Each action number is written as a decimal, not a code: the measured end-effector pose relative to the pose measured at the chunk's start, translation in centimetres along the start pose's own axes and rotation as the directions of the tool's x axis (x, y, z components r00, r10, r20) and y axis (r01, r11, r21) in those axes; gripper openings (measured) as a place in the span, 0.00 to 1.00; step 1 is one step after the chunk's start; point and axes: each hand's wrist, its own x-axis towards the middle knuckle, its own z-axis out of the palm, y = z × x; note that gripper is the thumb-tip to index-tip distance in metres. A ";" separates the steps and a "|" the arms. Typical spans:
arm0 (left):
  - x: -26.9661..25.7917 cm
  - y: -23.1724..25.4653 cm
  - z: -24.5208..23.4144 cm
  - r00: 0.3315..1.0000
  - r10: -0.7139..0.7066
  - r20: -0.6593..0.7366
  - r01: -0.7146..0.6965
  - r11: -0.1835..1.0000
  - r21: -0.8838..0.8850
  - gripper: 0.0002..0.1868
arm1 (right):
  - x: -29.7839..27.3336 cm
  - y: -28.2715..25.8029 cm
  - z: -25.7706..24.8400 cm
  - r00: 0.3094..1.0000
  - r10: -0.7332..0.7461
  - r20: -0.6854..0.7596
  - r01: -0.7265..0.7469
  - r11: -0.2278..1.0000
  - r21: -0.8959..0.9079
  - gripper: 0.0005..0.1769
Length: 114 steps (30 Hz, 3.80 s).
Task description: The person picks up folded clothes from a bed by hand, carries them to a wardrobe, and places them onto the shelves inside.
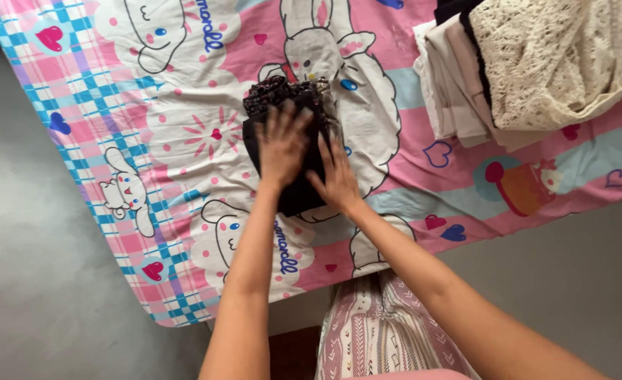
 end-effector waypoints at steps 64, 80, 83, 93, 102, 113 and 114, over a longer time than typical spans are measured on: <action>-4.3 -1.0 4.2 0.663 -0.747 -0.042 0.740 0.663 -0.114 0.31 | 8.2 9.6 -2.7 0.994 0.039 0.102 -0.005 0.948 -0.319 0.33; -8.4 4.6 0.3 0.658 -0.610 -0.442 0.331 0.761 -0.558 0.24 | 7.6 -0.1 -6.2 0.999 -0.020 0.050 0.014 0.994 0.112 0.35; -6.5 6.2 0.0 0.790 -0.468 -0.397 0.195 0.805 -0.561 0.23 | 9.4 -1.6 -5.1 0.983 -0.110 0.149 0.094 0.989 0.110 0.27; -3.1 -4.6 3.7 0.555 -0.830 0.056 0.817 0.532 -0.223 0.35 | 15.3 4.3 -4.0 0.991 -0.018 0.134 0.088 0.840 -0.536 0.30; -7.9 -3.6 3.5 0.456 -0.827 -0.328 0.754 0.555 -0.353 0.30 | 14.0 0.4 -5.5 0.983 -0.149 0.109 0.180 0.900 -0.398 0.28; -5.7 10.4 4.8 0.533 -0.677 -0.508 0.277 0.707 -0.651 0.28 | 14.6 -4.5 -3.2 0.720 -0.349 0.600 0.425 0.905 0.017 0.28; -5.5 10.7 5.2 0.553 -0.680 -0.482 0.397 0.723 -0.565 0.29 | 14.7 -4.3 -3.0 0.682 -0.338 0.648 0.476 0.879 -0.041 0.29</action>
